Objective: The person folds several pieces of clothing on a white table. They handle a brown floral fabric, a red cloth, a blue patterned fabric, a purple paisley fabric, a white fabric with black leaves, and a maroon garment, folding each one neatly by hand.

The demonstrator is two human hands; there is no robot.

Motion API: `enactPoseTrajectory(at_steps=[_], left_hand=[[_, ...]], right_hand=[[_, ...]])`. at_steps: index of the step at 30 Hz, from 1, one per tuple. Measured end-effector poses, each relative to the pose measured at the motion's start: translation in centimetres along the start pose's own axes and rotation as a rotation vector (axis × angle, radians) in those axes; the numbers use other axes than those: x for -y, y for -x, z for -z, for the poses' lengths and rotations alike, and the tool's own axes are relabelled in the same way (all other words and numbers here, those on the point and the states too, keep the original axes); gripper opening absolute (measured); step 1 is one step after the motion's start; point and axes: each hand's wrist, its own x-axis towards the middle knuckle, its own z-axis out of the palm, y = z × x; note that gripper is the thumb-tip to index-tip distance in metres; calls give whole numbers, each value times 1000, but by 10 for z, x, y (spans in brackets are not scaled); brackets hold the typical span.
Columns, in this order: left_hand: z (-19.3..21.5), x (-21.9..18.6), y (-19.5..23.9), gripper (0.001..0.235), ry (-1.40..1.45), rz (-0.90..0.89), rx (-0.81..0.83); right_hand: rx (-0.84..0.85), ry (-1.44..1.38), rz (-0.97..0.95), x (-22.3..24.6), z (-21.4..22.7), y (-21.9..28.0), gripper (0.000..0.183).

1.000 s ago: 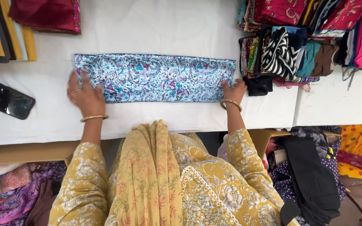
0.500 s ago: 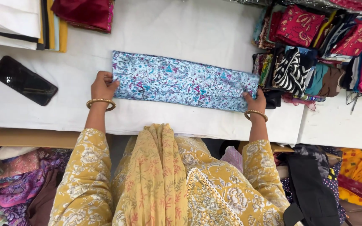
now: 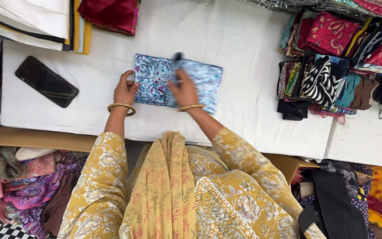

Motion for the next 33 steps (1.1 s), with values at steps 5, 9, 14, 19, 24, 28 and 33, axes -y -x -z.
enactPoseTrajectory(at_steps=[5, 9, 14, 19, 24, 28, 33], left_hand=[[2, 16, -7, 39, -28, -4, -49], [1, 22, -9, 36, -82, -17, -78], [-7, -12, -1, 60, -252, -100, -105], [-26, -16, -4, 82, -326, -92, -72], [-60, -38, 15, 96, -149, -58, 160], [-95, -23, 26, 100, -105, -166, 242], [-89, -26, 28, 97, -79, -199, 263]], right_hand=[[137, -196, 36, -7, -5, 2, 39], [-172, -99, -187, -78, 56, 0, 30], [-304, 36, -372, -139, 81, 6, 32], [-146, 94, -518, -131, 75, 7, 43], [-190, -230, -398, -114, 140, 33, 27], [-308, -280, -243, -135, 167, 51, 27], [-375, -20, -215, -130, 124, 46, 32]])
